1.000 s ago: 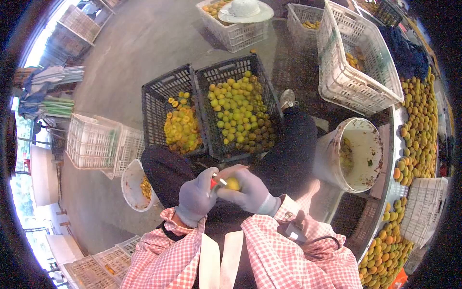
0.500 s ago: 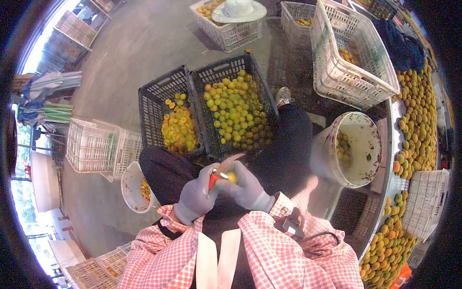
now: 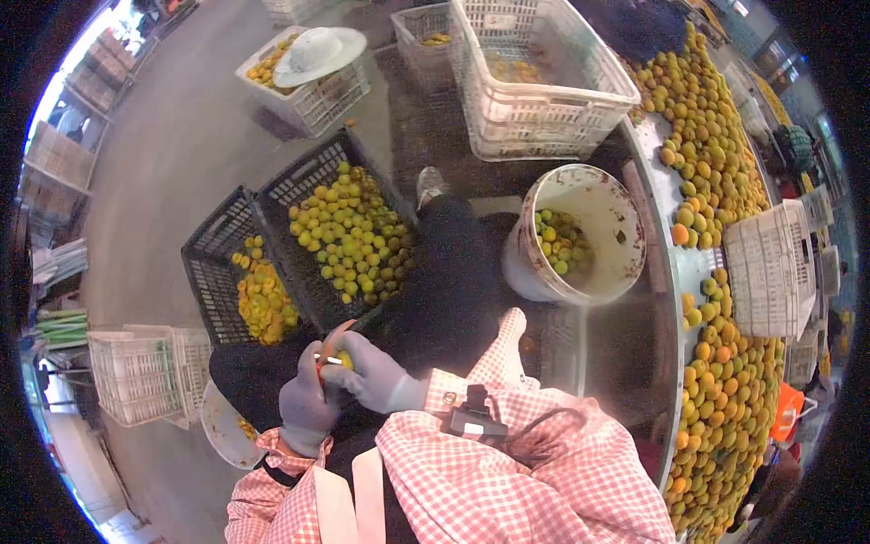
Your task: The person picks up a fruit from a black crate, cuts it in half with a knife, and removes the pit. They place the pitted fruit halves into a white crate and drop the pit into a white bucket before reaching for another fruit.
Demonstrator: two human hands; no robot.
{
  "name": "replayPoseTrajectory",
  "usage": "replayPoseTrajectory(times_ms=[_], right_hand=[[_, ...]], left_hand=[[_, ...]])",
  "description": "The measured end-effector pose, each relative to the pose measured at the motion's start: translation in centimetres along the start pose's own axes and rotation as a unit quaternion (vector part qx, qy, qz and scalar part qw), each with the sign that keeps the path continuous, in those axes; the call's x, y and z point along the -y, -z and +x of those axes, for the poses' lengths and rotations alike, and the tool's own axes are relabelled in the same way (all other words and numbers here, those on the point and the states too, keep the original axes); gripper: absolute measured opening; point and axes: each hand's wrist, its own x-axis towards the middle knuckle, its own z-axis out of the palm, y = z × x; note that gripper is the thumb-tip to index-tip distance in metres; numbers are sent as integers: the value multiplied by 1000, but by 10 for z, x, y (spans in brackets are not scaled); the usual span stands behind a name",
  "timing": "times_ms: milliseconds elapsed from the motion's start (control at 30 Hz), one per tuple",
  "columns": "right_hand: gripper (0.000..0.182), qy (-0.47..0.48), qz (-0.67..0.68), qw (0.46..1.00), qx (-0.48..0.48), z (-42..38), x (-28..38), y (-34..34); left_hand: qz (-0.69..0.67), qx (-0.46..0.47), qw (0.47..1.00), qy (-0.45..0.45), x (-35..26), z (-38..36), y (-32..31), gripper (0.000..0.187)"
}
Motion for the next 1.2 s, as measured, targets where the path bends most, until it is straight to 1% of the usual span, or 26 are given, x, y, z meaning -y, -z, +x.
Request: replayPoseTrajectory(times_ms=[67,100,233,333,367,400,433,467,500,533,600,633,667,733,767,800,833,867,933,967,1000,1033,1067,1100,1133,1200], right_hand=[[29,45,-87,995,-28,2,2,-2],[29,46,-87,995,-33,2,4,-2],[34,-3,-162,986,-48,7,8,1],[41,3,-173,985,-22,6,11,6],[43,-31,-189,982,12,6,22,8],[45,-64,-204,976,47,8,29,11],[45,-63,-204,976,46,11,29,15],[45,4,-228,973,46,14,29,19],[45,70,-251,964,45,18,32,22],[45,71,-251,964,44,20,35,24],[45,-8,-270,962,36,23,44,26],[47,32,-290,956,22,24,37,26],[47,32,-290,956,22,22,38,24],[47,-34,-277,960,-5,19,42,23],[47,-35,-276,960,-1,17,41,23],[47,-85,-188,978,13,15,39,22],[46,-135,-98,986,30,13,36,21],[46,-136,-94,985,46,11,30,19],[44,-3,-193,981,15,7,17,15],[42,9,-226,974,9,5,28,11],[42,62,-246,967,-18,7,29,7],[43,48,-284,957,-37,14,44,6],[44,35,-321,945,-57,19,59,5],[44,40,-315,947,-44,17,64,2],[45,78,-340,936,-42,15,69,2],[46,124,-368,921,-40,14,69,9]], left_hand=[[1,-3,1000,-17,0,4,0,60],[-17,0,1000,-11,-2,6,0,57],[-31,16,999,1,7,9,-6,59],[-54,31,998,14,9,9,-3,59],[-55,31,998,14,8,11,2,59],[-80,69,994,18,8,15,10,58],[-104,107,989,22,9,20,16,57],[-103,107,989,22,12,25,18,57],[-151,108,982,-24,16,31,20,60],[-199,108,972,-70,18,36,23,64],[-206,125,969,-46,16,42,30,64],[-328,181,920,113,4,47,39,62],[-436,228,829,267,-3,49,43,60],[-427,232,833,264,-4,49,42,57],[-418,235,837,264,-3,46,41,54],[-417,231,836,270,1,42,32,54],[-340,168,913,146,9,35,15,51],[-249,100,963,23,15,27,4,48],[-233,113,964,57,30,11,-22,44],[-365,143,914,105,56,-3,-59,42],[-491,164,843,147,69,-15,-78,41],[-317,168,933,38,54,-21,-70,40],[-125,171,975,-69,35,-22,-57,39],[-95,173,979,-54,26,-15,-43,35],[-89,169,981,-45,21,-11,-31,35],[-184,51,981,21,8,5,-12,29]])
